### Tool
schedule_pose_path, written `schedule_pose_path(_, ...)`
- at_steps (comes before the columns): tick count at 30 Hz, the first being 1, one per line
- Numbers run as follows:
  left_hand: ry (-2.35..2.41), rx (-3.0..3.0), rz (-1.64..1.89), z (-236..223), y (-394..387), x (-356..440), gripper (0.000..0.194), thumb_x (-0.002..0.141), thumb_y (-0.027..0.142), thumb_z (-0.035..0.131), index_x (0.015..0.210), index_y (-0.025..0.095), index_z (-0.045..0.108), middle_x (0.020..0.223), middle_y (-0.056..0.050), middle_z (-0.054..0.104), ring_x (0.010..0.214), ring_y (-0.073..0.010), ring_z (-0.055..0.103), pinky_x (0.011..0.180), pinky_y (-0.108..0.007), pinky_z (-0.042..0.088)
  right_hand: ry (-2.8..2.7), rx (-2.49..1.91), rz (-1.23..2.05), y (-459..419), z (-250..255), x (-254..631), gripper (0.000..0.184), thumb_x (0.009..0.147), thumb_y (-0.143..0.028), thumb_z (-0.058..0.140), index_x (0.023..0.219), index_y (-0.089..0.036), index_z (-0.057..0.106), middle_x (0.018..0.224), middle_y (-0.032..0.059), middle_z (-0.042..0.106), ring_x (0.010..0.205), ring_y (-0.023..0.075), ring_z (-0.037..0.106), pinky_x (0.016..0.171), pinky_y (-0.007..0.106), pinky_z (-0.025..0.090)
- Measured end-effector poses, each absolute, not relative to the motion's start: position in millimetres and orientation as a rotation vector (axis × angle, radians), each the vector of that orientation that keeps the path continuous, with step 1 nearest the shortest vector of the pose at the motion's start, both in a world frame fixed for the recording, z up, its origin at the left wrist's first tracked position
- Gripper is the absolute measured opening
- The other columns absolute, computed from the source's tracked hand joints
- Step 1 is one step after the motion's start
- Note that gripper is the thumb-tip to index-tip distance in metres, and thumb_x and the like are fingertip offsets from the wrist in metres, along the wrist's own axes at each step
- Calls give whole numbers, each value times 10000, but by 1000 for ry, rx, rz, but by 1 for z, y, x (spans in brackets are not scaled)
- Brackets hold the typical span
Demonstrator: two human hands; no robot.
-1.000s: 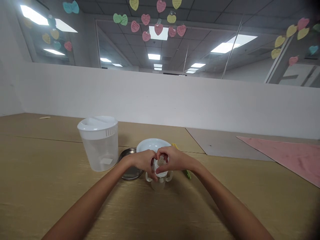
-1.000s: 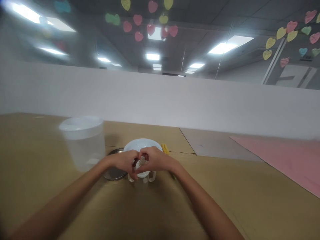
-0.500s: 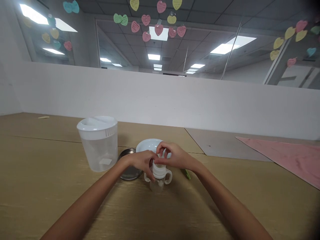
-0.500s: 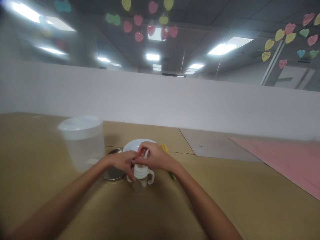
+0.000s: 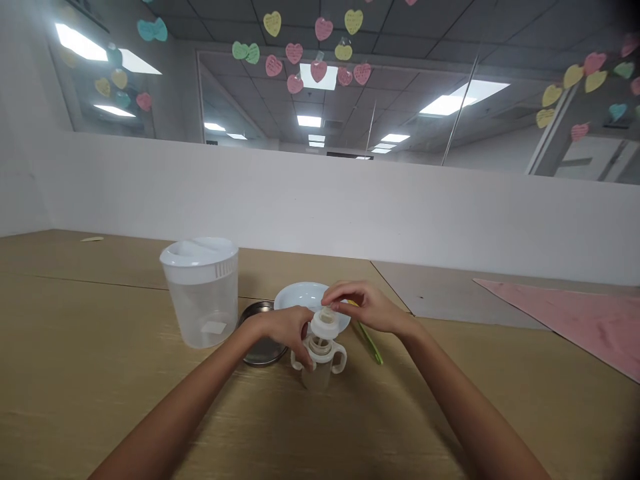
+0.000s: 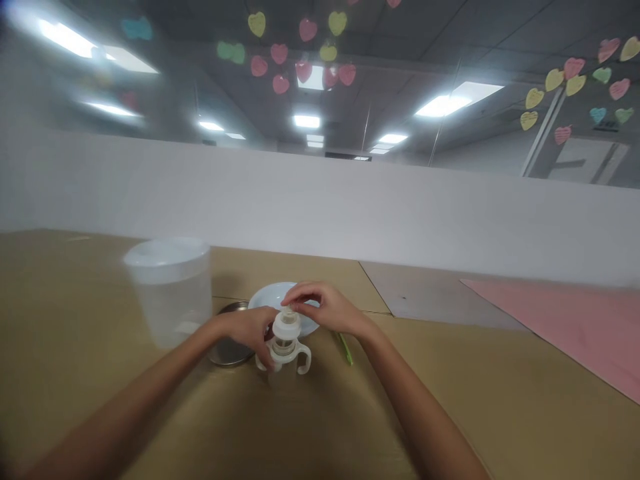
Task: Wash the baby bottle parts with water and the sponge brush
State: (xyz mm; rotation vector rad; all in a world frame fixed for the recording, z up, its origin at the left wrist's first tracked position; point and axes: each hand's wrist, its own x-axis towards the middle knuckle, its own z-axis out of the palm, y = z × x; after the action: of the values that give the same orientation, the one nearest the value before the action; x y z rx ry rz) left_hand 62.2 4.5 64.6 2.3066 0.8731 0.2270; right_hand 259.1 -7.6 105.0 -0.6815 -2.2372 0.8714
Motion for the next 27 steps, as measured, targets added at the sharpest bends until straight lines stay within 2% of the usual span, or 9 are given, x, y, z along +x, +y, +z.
schedule_pose_path(5, 914, 2359, 178, 65, 5, 62, 504, 466, 330, 750, 933, 203, 606, 745, 28, 559, 620, -119, 493, 543, -198, 366, -1838, -709, 861, -4, 107, 265, 182, 700, -330, 653, 823, -199, 676, 914, 48, 634, 852, 162, 571, 762, 302, 463)
schedule_pose_path(10, 935, 2372, 205, 74, 1, 58, 786, 450, 335, 765, 1175, 222, 482, 950, -21, 587, 757, -162, 554, 628, -220, 407, -1536, -661, 791, 6, 107, 270, 181, 674, -308, 682, 820, -202, 663, 741, 22, 618, 670, 131, 557, 723, 316, 482)
schedule_pose_path(12, 932, 2374, 317, 80, -2, 57, 839, 455, 343, 769, 1218, 237, 434, 1083, -40, 554, 879, -184, 550, 706, -232, 411, -1454, -667, 766, 11, 105, 270, 190, 670, -310, 681, 825, -204, 654, 750, 21, 619, 658, 129, 558, 737, 329, 486)
schedule_pose_path(13, 924, 2360, 403, 83, -4, 57, 824, 480, 356, 759, 1223, 241, 422, 1130, -45, 537, 947, -191, 533, 747, -236, 406, -1424, -679, 757, 12, 104, 270, 197, 665, -315, 682, 823, -203, 650, 770, 24, 622, 669, 134, 564, 747, 337, 487)
schedule_pose_path(15, 895, 2280, 593, 85, -5, 59, 671, 612, 397, 680, 1205, 227, 418, 1139, -52, 547, 1006, -181, 514, 789, -244, 400, -1379, -702, 756, 16, 101, 270, 205, 646, -322, 688, 800, -195, 644, 790, 28, 624, 690, 143, 575, 761, 351, 492)
schedule_pose_path(18, 919, 2181, 820, 82, 0, 63, 358, 789, 382, 494, 1089, 187, 476, 962, -42, 639, 888, -149, 565, 750, -249, 412, -1329, -729, 795, 22, 97, 269, 201, 611, -311, 699, 754, -181, 643, 750, 19, 620, 688, 142, 577, 768, 357, 496)
schedule_pose_path(21, 1012, 2211, 923, 74, 9, 65, 243, 805, 344, 466, 963, 172, 537, 830, -28, 669, 770, -140, 582, 675, -233, 412, -1280, -791, 839, 28, 93, 270, 186, 583, -275, 698, 725, -170, 638, 717, 11, 610, 664, 132, 570, 746, 345, 502)
schedule_pose_path(27, 1280, 2420, 824, 68, 16, 61, 223, 805, 318, 449, 912, 180, 589, 830, -25, 677, 723, -147, 580, 621, -234, 379, -1285, -928, 906, 29, 90, 270, 158, 550, -215, 670, 691, -164, 621, 718, 15, 602, 654, 133, 561, 719, 338, 505)
